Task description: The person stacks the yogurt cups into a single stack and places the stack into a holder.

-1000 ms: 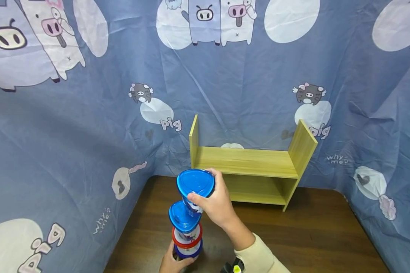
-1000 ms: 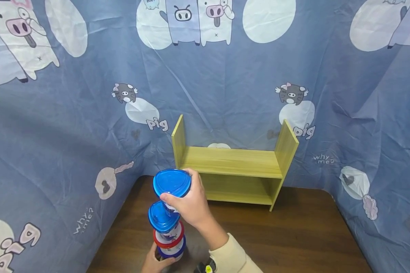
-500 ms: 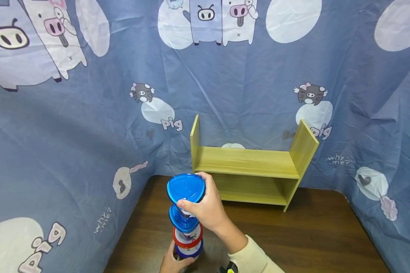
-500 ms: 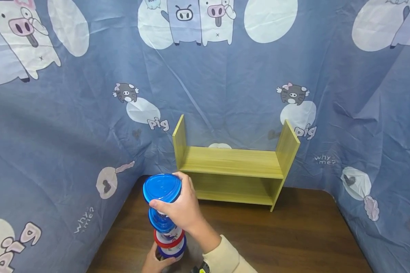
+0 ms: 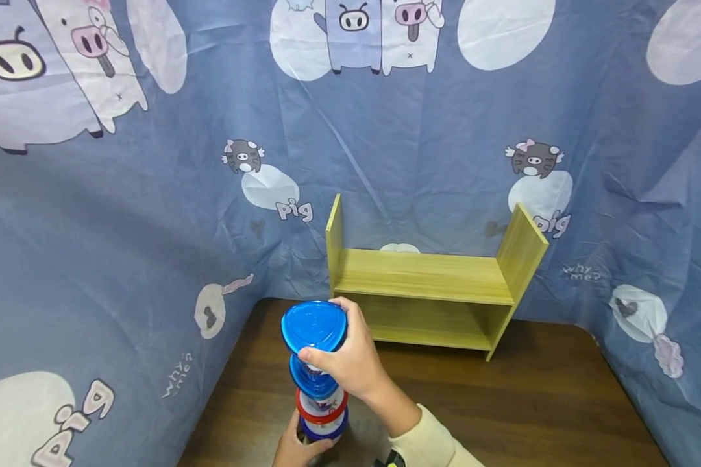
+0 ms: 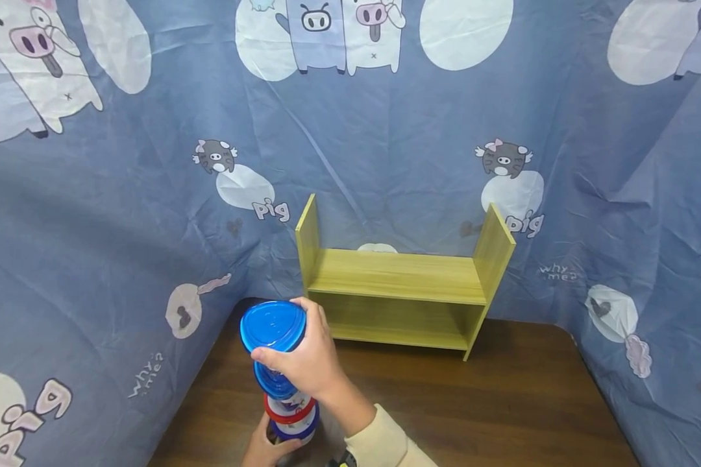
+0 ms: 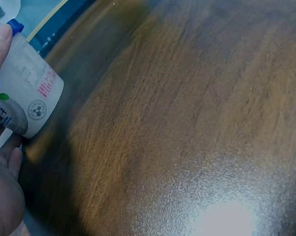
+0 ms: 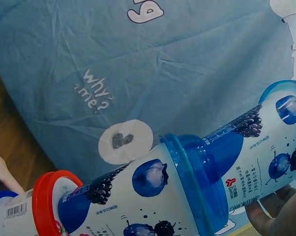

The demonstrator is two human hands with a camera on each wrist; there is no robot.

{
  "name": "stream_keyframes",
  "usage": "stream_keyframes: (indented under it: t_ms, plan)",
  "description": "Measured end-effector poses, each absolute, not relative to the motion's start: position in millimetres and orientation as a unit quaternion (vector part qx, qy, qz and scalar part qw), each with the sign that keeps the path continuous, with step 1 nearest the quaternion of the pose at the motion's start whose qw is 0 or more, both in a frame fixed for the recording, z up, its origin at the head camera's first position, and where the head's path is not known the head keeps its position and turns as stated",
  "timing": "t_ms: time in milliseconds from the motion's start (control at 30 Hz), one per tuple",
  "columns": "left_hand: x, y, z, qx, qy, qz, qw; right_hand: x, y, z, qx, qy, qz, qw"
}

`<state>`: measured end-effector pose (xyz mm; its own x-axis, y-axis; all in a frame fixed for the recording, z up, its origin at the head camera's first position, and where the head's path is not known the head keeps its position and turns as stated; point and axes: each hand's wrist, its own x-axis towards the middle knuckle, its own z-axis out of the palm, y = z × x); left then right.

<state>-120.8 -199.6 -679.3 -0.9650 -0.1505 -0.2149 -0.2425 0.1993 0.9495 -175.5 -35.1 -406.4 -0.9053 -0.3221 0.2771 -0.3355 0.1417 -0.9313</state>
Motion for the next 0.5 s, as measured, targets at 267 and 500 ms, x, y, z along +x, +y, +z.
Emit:
stream_keyframes:
  t_ms: [267, 500]
  plan:
    - [-119.8, -201.2, -677.6, -0.129, 0.777, 0.615, 0.042, -173.8, -34.8, -405.4, 0.224, -0.753, 0.618, 0.0]
    - [-121.3, -199.1, -675.9, -0.132, 0.777, 0.614, 0.043, -174.5, -32.4, -405.3, 0.229, -0.756, 0.613, 0.001]
